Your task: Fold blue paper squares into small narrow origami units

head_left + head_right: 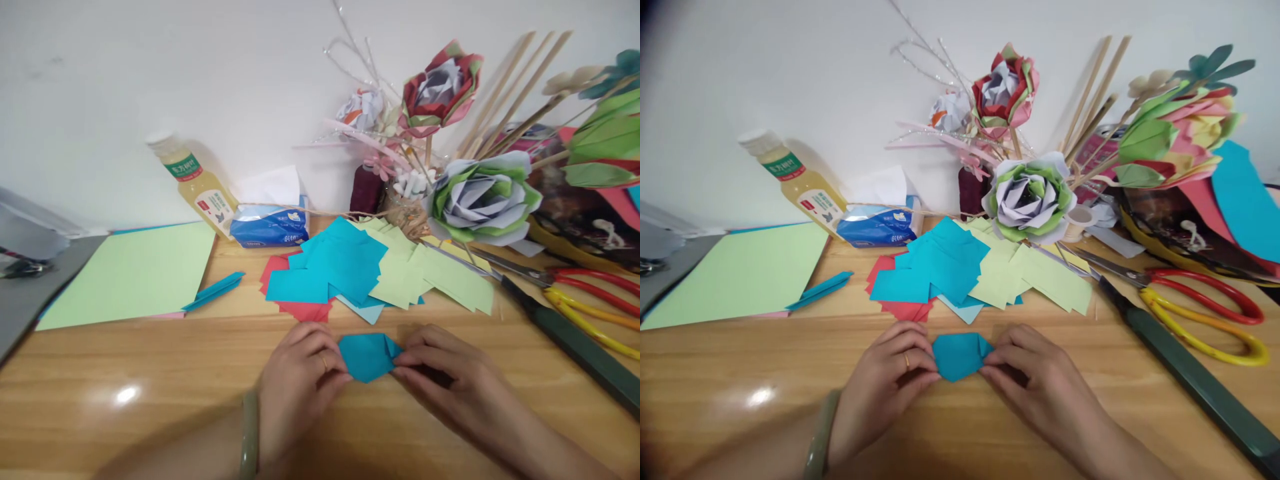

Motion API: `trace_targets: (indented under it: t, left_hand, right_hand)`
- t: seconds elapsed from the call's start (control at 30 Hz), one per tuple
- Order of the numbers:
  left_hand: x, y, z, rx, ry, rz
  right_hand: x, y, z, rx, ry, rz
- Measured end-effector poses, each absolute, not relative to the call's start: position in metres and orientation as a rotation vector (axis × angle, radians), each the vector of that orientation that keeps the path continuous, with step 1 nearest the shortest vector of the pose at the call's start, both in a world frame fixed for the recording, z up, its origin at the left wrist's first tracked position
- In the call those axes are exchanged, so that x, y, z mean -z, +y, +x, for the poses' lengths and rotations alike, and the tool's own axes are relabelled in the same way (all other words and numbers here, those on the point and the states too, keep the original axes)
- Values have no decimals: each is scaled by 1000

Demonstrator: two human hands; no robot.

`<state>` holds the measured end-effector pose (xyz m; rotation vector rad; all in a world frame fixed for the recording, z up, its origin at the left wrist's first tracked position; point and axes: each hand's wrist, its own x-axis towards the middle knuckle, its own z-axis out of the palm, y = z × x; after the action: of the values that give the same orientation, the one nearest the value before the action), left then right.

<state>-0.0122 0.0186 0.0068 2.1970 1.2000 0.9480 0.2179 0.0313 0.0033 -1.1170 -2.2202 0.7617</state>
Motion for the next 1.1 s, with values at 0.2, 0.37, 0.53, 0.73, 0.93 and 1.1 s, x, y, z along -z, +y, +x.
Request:
trace_targets:
  t: [0.2,0.37,0.53,0.73,0.93,1.1]
  left_hand:
    - [-10,15,-6,-908,1293,2092]
    - [-14,14,-3,-795,1408,2082]
    - [-17,15,-2,-711,1430,2038]
    - [-18,15,0,-618,1479,1985]
    - [-12,15,-1,-622,1493,2003]
    - [-8,16,-2,-659,1495,2036]
  right_hand:
    - [-6,30,212,-684,-2205,-1240]
    - [-8,28,207,-610,-2232,-1293]
    - [-6,25,205,-539,-2253,-1307]
    - [0,25,205,-458,-2283,-1277]
    - [-1,27,203,-456,-2290,-1282]
    - [-3,27,205,-530,-2286,-1262]
